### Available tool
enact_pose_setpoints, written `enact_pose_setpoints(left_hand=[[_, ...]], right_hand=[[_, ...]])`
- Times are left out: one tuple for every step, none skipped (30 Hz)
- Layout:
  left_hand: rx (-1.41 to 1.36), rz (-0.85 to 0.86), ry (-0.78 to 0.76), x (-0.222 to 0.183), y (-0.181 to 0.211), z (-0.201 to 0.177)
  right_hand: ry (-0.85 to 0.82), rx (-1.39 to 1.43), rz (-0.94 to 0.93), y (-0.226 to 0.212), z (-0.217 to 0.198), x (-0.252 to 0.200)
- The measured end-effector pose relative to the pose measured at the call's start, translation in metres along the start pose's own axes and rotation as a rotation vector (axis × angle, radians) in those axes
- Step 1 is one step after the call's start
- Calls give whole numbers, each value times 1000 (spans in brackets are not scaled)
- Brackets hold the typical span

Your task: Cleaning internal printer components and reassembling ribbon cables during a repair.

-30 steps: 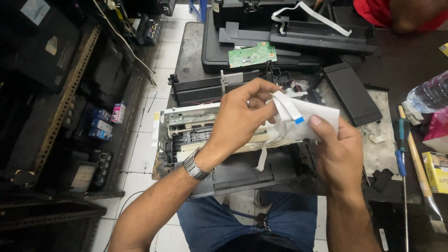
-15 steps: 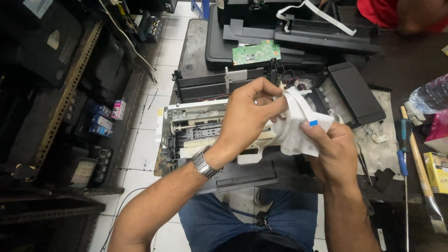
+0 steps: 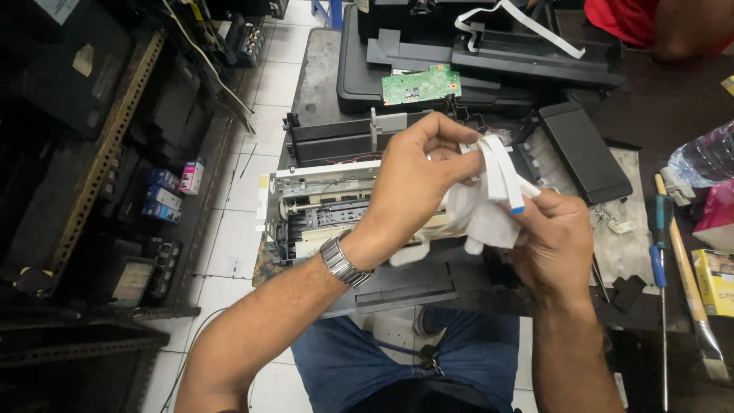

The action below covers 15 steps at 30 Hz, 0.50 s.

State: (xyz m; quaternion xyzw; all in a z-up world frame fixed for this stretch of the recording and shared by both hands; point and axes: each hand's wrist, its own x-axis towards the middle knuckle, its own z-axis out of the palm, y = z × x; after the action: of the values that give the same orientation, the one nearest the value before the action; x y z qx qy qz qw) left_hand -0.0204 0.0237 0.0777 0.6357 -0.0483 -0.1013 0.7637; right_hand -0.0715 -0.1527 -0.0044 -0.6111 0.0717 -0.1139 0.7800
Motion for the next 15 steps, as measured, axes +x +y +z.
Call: enact_pose_setpoints(left_hand=[[-10,10,5,0,0,1],[-10,8,4,0,0,1],[-20,8,8,1,0,1],[-30,7,13,1,1,2],[-29,8,12,-1,4,2],[-9,-4,18,-2,7,2],[10,-18,22,-4,10,2],[10,-18,20,-3,9,2],[-3,-8,26,-1,8,3],[-16,1,32,0,7,3],[-16,-1,32,0,7,3],[-20,0,28,0,6,3],[-23,4,22,1,7,4],[-22,7,19,2,6,5],[-39,27,23,3,4,5]], right_hand=[[39,7,33,-4,7,-1],[41,8,34,-4,8,-2],[48,29,-9,-4,9,-2],[56,50,-51,-5,10,-3],[56,51,-53,-7,11,-5],[67,34,-50,-10,11,-7],[78,16,-47,-12,11,-9],[80,15,-48,-10,9,-7],[91,30,-54,-7,7,-5],[102,46,-60,-4,4,-3],[103,45,-58,-2,4,-1],[89,63,-78,0,3,0],[75,83,-103,2,2,3],[76,84,-106,1,5,3],[43,101,-124,0,7,3]])
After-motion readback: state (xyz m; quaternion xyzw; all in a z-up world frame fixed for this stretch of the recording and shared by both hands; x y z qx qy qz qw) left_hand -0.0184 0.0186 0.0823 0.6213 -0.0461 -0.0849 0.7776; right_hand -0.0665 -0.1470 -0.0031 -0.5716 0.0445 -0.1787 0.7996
